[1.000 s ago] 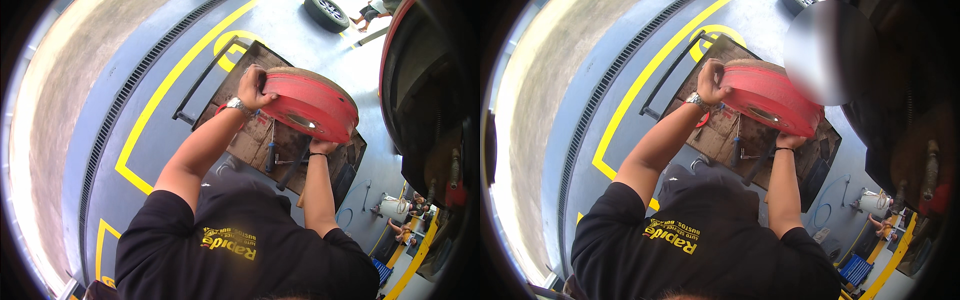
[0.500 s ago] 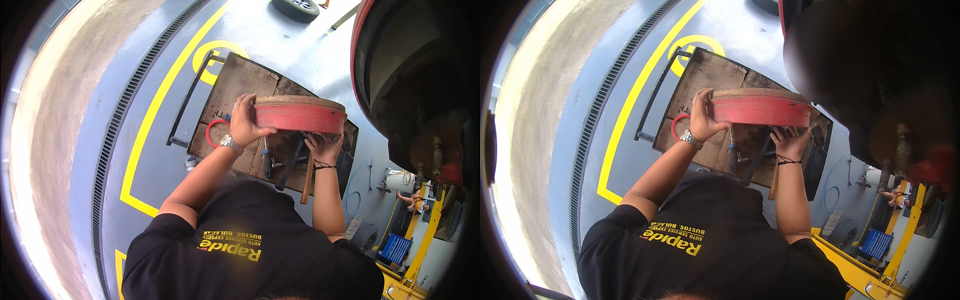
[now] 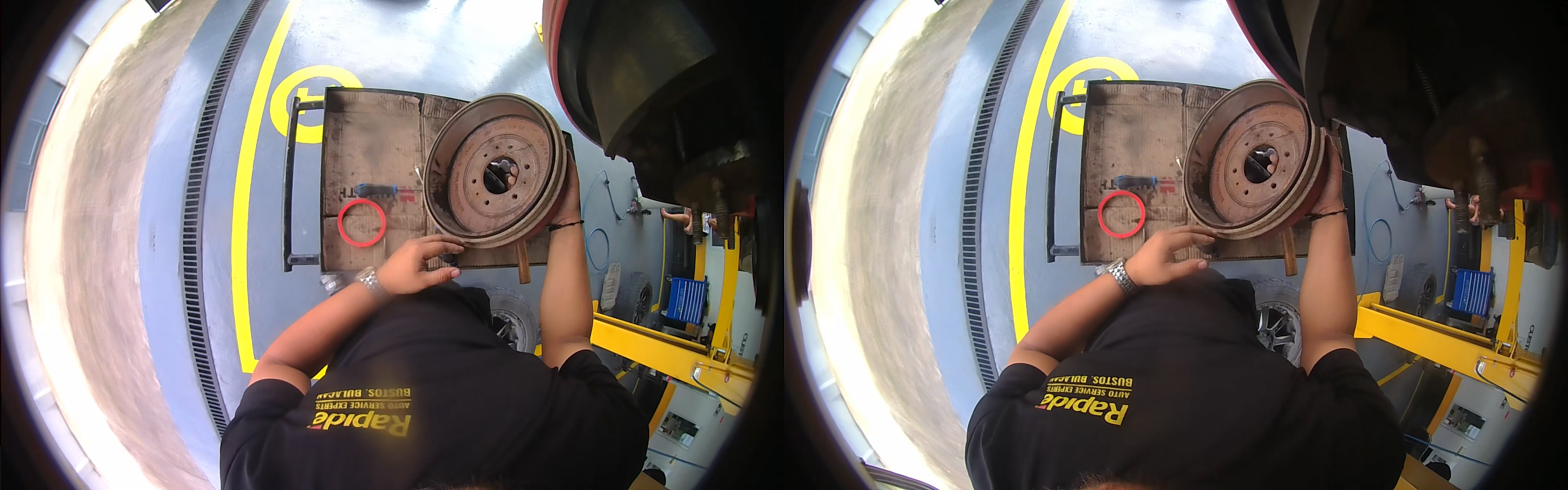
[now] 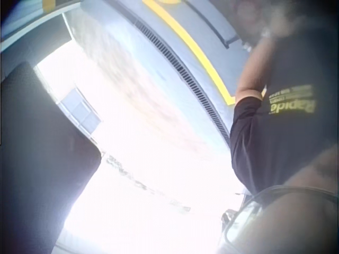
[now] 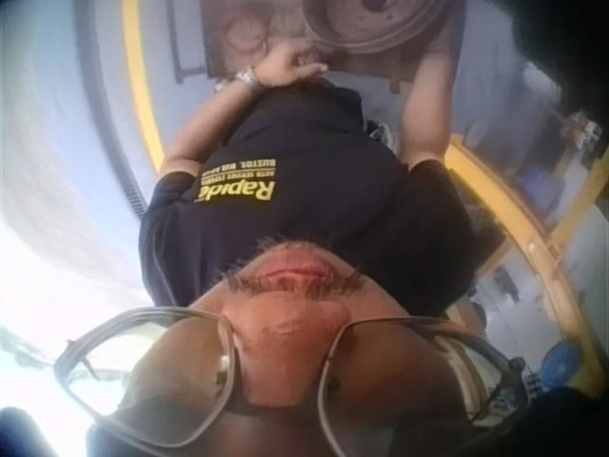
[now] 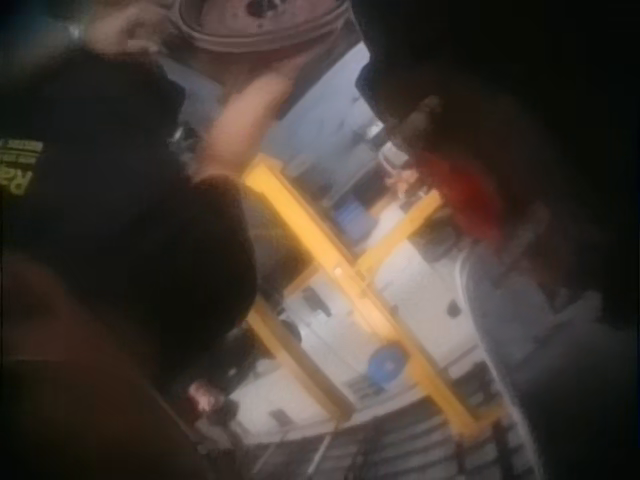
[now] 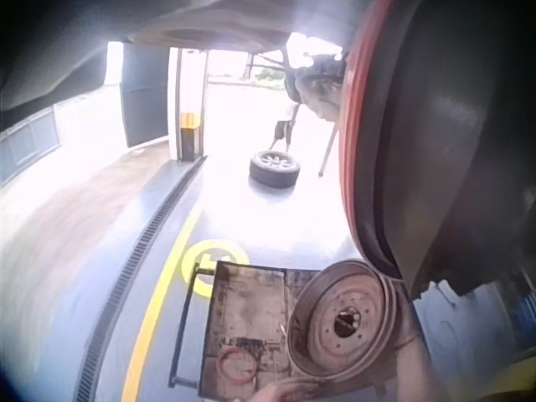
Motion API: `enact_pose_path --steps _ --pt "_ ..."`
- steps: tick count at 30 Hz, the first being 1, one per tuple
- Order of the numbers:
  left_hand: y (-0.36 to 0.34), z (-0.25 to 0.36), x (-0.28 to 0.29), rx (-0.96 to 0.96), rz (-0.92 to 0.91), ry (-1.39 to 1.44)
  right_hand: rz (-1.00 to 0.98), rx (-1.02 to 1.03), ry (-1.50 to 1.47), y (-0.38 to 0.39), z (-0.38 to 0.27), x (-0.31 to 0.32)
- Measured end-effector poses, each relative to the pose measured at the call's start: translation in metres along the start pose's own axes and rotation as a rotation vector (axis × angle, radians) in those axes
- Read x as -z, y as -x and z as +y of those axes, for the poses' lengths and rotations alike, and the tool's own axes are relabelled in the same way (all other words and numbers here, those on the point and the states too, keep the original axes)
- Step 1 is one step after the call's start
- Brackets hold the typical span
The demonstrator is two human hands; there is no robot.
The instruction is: The person removes bolts from a red brake disc using a socket wrench and hammer, then detaches the disc from the hub and places it on a tool cart. The person also handles a screwdriver and moves a tool cart during the process.
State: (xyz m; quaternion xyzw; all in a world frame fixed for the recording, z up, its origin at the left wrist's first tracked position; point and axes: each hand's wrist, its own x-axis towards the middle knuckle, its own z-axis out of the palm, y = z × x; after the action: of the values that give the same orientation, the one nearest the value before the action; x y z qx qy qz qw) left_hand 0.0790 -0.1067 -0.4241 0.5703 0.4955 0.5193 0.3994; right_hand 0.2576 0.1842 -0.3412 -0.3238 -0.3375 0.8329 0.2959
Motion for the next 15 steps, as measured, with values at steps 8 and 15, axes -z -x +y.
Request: enact_pose_path --steps 8,15 --pt "0.074 -0.042 0.033 0.362 0.238 -0.153 -0.138 -0.084 0.196 -0.01 -0.014 -0.008" --pt "0.113 -0.048 0.053 0.411 0.649 -0.308 -0.194 -0.02 0.141 -0.023 0.021 0.003"
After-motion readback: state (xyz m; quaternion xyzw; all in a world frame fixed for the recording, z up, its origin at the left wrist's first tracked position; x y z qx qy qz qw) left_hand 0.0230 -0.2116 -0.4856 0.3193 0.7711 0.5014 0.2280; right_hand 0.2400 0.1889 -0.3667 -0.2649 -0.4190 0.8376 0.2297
